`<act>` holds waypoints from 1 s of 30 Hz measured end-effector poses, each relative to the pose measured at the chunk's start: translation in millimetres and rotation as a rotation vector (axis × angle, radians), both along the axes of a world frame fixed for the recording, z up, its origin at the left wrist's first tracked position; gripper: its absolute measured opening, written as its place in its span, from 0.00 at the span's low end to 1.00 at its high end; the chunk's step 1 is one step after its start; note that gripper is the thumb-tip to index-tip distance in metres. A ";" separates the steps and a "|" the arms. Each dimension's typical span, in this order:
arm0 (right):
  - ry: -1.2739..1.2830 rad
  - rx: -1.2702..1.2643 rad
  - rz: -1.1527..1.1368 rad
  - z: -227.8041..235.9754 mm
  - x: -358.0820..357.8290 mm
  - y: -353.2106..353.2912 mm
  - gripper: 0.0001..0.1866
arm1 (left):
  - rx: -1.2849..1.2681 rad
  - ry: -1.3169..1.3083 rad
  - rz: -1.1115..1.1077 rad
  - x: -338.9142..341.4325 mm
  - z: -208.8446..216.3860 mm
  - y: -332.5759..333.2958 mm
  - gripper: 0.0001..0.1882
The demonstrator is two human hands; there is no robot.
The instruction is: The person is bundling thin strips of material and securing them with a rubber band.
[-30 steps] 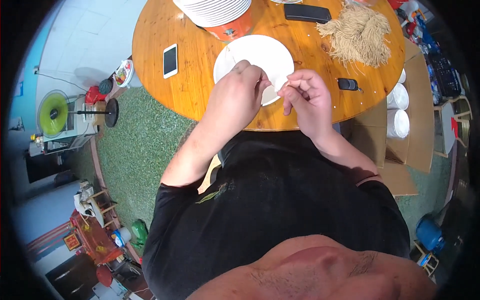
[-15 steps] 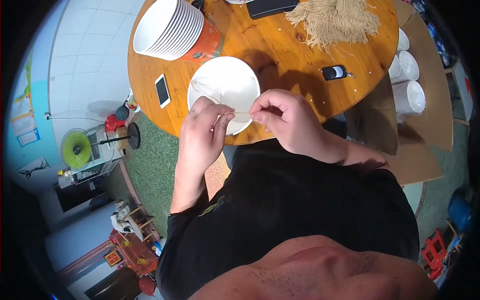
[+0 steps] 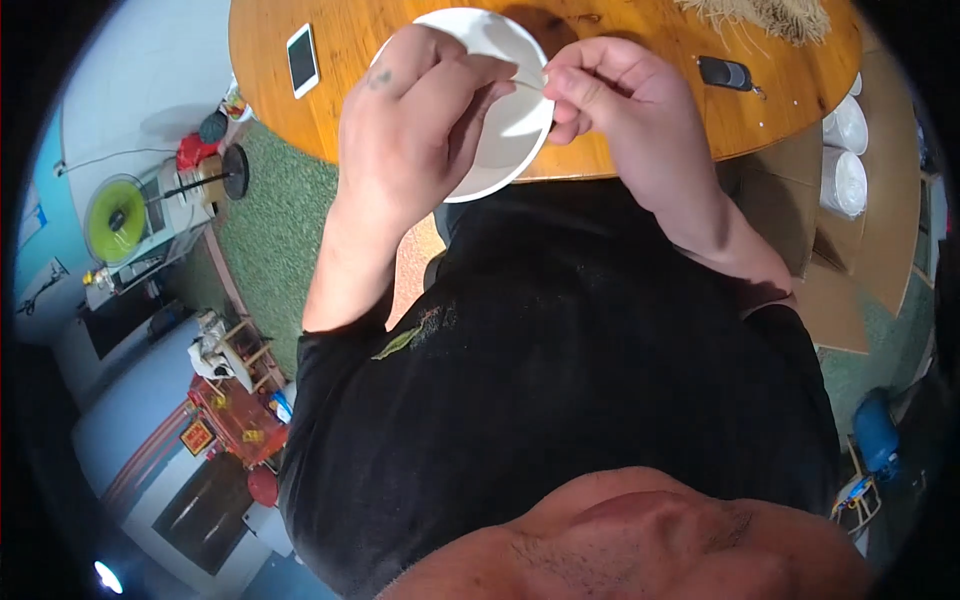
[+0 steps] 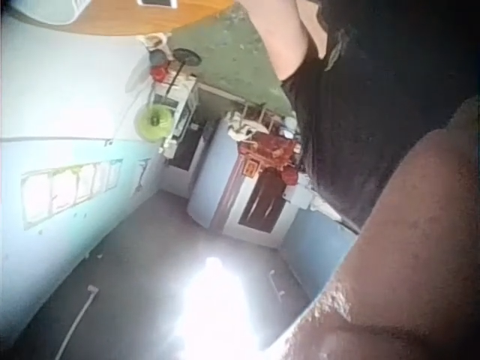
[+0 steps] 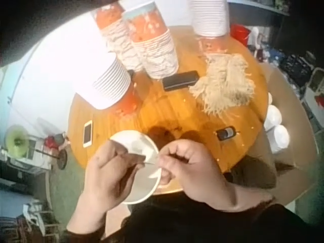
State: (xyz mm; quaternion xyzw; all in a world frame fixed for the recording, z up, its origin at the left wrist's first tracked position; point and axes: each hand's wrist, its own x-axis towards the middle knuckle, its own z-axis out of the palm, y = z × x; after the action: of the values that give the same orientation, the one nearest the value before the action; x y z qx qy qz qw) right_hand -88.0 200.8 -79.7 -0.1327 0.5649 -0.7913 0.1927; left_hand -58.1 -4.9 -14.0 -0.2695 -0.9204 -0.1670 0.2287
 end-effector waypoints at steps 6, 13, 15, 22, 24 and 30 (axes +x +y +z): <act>-0.051 0.006 0.070 -1.3 2.8 -0.6 0.10 | -0.107 -0.033 -0.126 5.1 24.7 5.4 0.12; -0.022 0.092 0.160 7.1 -6.9 2.6 0.08 | 0.450 0.203 -0.469 -27.5 -28.1 2.5 0.10; -0.230 0.068 0.191 16.8 -7.4 4.2 0.03 | 0.440 0.134 -0.459 -25.5 -22.9 2.5 0.09; -0.138 0.209 0.292 22.5 -10.8 7.1 0.05 | 0.258 -0.204 -0.172 -3.8 14.4 7.0 0.08; -0.248 0.093 0.257 22.9 -8.8 7.0 0.05 | 0.361 -0.305 -0.072 4.7 13.8 8.2 0.09; -0.380 -0.031 0.259 13.5 -5.9 10.5 0.08 | 0.320 -0.435 -0.113 15.6 11.0 -0.6 0.07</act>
State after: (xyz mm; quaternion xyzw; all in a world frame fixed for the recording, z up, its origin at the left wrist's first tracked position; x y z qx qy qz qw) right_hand -93.8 211.3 -66.2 -0.0558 0.4842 -0.7794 0.3936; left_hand -42.5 -5.5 -3.0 -0.2384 -0.8934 -0.3768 0.0556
